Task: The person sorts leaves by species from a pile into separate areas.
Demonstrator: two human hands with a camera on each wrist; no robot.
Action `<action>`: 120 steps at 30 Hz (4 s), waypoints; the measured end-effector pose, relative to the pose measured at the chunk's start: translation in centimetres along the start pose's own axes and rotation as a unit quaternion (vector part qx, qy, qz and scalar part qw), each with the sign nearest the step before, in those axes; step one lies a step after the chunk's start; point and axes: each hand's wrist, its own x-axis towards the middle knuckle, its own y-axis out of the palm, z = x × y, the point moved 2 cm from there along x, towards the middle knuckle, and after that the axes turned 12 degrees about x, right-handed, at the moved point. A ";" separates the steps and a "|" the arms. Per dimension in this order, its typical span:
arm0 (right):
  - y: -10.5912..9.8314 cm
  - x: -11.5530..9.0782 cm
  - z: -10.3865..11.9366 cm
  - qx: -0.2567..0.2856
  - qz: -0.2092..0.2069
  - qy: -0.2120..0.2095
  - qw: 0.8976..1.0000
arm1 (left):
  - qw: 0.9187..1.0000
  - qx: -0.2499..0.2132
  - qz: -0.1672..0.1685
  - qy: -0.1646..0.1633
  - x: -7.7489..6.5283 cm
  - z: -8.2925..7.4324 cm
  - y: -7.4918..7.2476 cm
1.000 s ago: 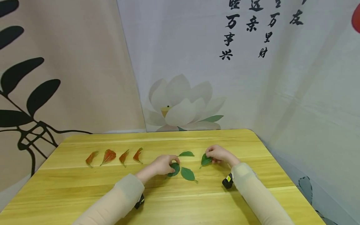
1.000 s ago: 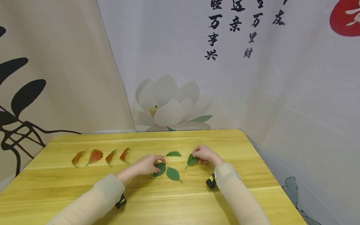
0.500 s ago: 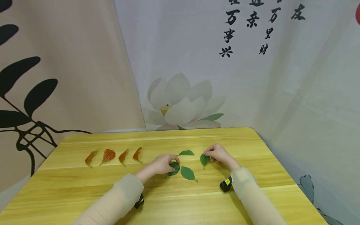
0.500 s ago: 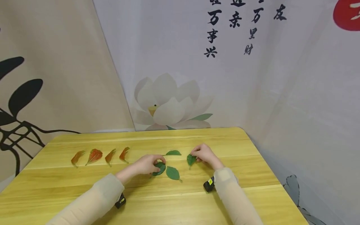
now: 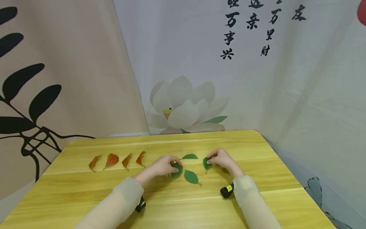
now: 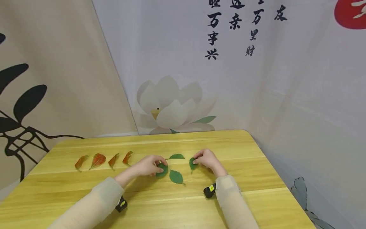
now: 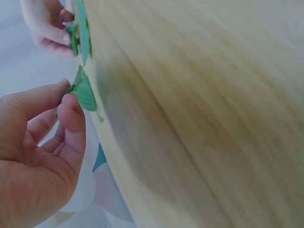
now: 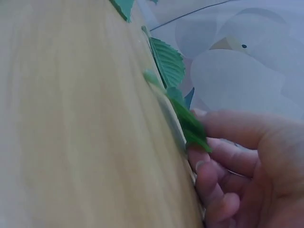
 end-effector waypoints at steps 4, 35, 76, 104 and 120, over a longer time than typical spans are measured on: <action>0.2 0.0 -0.2 -0.004 -0.006 -0.003 1.000 | 1.000 -0.016 -0.020 0.002 -0.3 0.1 -0.4; 0.3 0.0 -0.6 -0.008 -0.014 -0.008 1.000 | 0.996 -0.019 -0.081 -0.045 -13.7 8.5 -5.1; 0.7 -0.4 0.1 0.005 -0.028 -0.008 1.000 | 0.992 -0.016 -0.063 -0.108 -15.6 14.3 -6.2; 9.3 -2.8 8.5 0.046 0.031 -0.102 0.993 | 0.995 -0.064 -0.023 -0.067 -16.1 14.6 -6.6; 17.6 -1.0 10.0 0.007 0.068 -0.114 0.991 | 0.994 -0.059 -0.048 -0.080 -16.2 14.2 -6.5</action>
